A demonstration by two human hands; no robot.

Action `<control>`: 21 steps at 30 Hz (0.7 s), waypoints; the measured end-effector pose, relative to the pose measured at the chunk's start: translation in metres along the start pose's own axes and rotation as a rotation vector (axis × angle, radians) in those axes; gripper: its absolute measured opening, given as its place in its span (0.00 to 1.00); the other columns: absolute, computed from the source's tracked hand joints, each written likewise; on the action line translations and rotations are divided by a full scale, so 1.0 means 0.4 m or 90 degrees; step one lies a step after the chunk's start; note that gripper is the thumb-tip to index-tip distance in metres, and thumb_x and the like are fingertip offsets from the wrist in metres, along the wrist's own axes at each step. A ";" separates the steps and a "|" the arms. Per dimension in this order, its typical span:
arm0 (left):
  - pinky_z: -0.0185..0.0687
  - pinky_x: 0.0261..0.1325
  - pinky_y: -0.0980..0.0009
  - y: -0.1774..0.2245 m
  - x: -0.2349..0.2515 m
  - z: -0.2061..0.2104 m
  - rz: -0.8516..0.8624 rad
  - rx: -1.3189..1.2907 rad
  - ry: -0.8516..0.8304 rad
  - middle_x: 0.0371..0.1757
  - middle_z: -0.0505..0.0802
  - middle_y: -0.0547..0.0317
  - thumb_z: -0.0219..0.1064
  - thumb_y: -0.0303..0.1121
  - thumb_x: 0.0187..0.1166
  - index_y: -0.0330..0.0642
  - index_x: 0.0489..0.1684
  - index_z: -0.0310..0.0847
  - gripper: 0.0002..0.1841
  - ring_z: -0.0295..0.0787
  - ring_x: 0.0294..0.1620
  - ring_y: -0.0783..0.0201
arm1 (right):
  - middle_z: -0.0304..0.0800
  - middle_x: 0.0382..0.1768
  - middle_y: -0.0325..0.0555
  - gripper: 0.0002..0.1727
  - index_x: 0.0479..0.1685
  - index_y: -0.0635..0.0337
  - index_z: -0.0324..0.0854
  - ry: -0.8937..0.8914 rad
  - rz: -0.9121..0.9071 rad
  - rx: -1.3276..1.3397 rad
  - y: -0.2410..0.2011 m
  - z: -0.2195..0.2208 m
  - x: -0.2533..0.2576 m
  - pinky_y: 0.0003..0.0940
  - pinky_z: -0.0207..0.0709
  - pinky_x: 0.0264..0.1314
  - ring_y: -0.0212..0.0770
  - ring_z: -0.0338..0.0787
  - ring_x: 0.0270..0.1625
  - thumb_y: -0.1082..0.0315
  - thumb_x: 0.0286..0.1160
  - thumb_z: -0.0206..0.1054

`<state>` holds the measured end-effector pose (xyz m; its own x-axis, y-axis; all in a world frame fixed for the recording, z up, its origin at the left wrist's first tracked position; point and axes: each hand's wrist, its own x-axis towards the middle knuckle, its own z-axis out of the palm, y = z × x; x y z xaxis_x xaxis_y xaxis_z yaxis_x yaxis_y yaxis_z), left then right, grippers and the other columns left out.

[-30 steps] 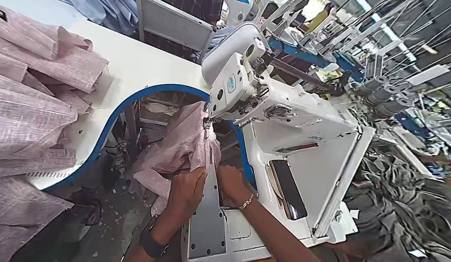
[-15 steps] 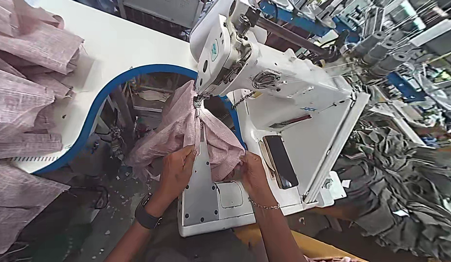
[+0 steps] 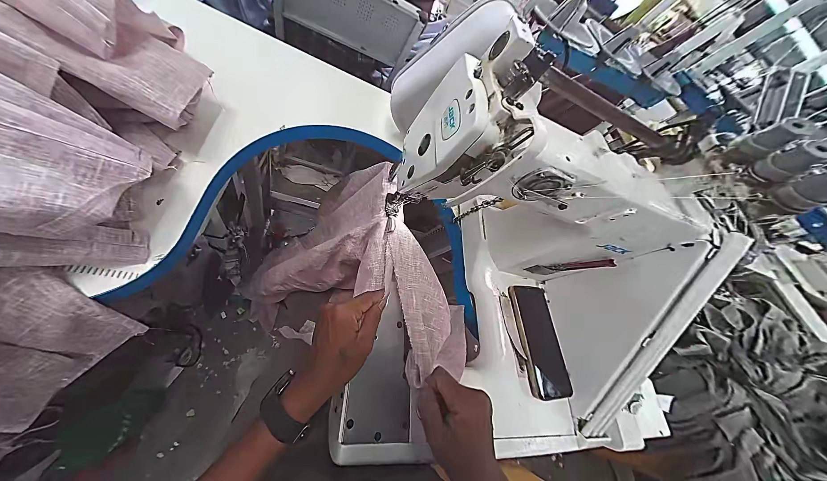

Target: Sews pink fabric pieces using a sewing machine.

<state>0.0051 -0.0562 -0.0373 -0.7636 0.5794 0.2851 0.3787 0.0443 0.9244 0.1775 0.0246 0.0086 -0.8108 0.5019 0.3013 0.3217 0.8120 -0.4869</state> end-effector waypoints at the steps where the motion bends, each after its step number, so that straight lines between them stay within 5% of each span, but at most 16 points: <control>1: 0.71 0.26 0.81 -0.001 0.002 0.000 0.000 -0.003 -0.004 0.21 0.90 0.66 0.59 0.35 0.82 0.40 0.41 0.95 0.15 0.77 0.19 0.81 | 0.66 0.06 0.32 0.15 0.22 0.59 0.79 -0.026 0.045 -0.031 0.008 -0.004 0.002 0.23 0.57 0.10 0.25 0.65 0.08 0.58 0.69 0.63; 4: 0.73 0.28 0.80 -0.001 0.005 0.000 -0.006 -0.005 -0.016 0.23 0.91 0.66 0.59 0.35 0.82 0.41 0.43 0.95 0.15 0.79 0.20 0.80 | 0.68 0.08 0.33 0.29 0.52 0.68 0.85 -0.092 0.148 -0.149 -0.007 -0.007 0.022 0.35 0.65 0.12 0.34 0.68 0.08 0.47 0.66 0.70; 6: 0.73 0.27 0.81 0.000 0.005 -0.001 -0.009 -0.018 -0.017 0.22 0.91 0.66 0.59 0.35 0.81 0.40 0.43 0.95 0.16 0.78 0.19 0.81 | 0.78 0.12 0.42 0.17 0.39 0.66 0.89 -0.057 0.155 -0.179 0.001 -0.016 0.028 0.41 0.72 0.17 0.41 0.79 0.13 0.58 0.69 0.69; 8: 0.71 0.27 0.82 -0.003 0.006 -0.002 -0.009 -0.031 -0.012 0.22 0.90 0.67 0.59 0.35 0.81 0.40 0.43 0.95 0.15 0.76 0.19 0.81 | 0.92 0.30 0.51 0.12 0.33 0.66 0.92 -0.004 0.137 -0.123 0.048 -0.054 0.033 0.44 0.84 0.35 0.46 0.92 0.33 0.67 0.71 0.67; 10: 0.71 0.27 0.82 -0.007 0.004 -0.001 0.002 -0.044 -0.009 0.22 0.90 0.66 0.59 0.34 0.82 0.39 0.41 0.94 0.15 0.76 0.19 0.81 | 0.94 0.47 0.42 0.12 0.34 0.62 0.92 0.003 0.123 0.048 0.105 -0.113 0.038 0.24 0.83 0.59 0.28 0.90 0.55 0.67 0.77 0.63; 12: 0.69 0.26 0.85 -0.013 0.003 -0.001 0.044 -0.074 -0.005 0.20 0.88 0.64 0.60 0.32 0.82 0.37 0.35 0.92 0.14 0.75 0.19 0.82 | 0.95 0.41 0.29 0.13 0.34 0.57 0.90 0.009 0.100 0.154 0.117 -0.157 0.043 0.13 0.80 0.61 0.14 0.88 0.51 0.64 0.83 0.61; 13: 0.69 0.27 0.86 -0.013 0.005 -0.003 0.066 -0.091 -0.003 0.20 0.88 0.63 0.60 0.31 0.82 0.35 0.34 0.92 0.14 0.75 0.19 0.83 | 0.96 0.40 0.30 0.15 0.36 0.58 0.89 0.006 0.072 0.120 0.106 -0.175 0.046 0.14 0.78 0.68 0.15 0.90 0.51 0.62 0.86 0.60; 15: 0.73 0.30 0.88 -0.010 0.009 -0.022 0.096 -0.092 -0.007 0.22 0.91 0.61 0.60 0.31 0.83 0.35 0.36 0.93 0.14 0.79 0.22 0.84 | 0.94 0.31 0.48 0.18 0.34 0.67 0.88 -0.031 -0.016 -0.050 0.059 -0.199 0.054 0.31 0.71 0.79 0.31 0.94 0.45 0.65 0.87 0.56; 18: 0.73 0.24 0.81 0.002 -0.005 -0.023 0.116 -0.022 -0.002 0.18 0.89 0.60 0.59 0.33 0.83 0.36 0.37 0.94 0.16 0.81 0.18 0.76 | 0.94 0.27 0.53 0.12 0.33 0.64 0.91 -0.180 -0.158 -0.162 -0.058 -0.168 0.063 0.45 0.86 0.58 0.48 0.95 0.38 0.72 0.79 0.62; 21: 0.67 0.18 0.73 0.015 -0.027 -0.001 0.100 0.030 0.013 0.11 0.83 0.59 0.57 0.31 0.78 0.39 0.26 0.89 0.14 0.77 0.13 0.70 | 0.89 0.23 0.45 0.10 0.29 0.58 0.89 -0.284 -0.253 -0.166 -0.118 -0.079 0.078 0.32 0.81 0.38 0.43 0.89 0.29 0.72 0.76 0.64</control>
<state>0.0153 -0.0626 -0.0348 -0.7028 0.5658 0.4312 0.5182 -0.0082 0.8552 0.1524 0.0114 0.0671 -0.9996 0.0216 0.0202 0.0177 0.9842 -0.1763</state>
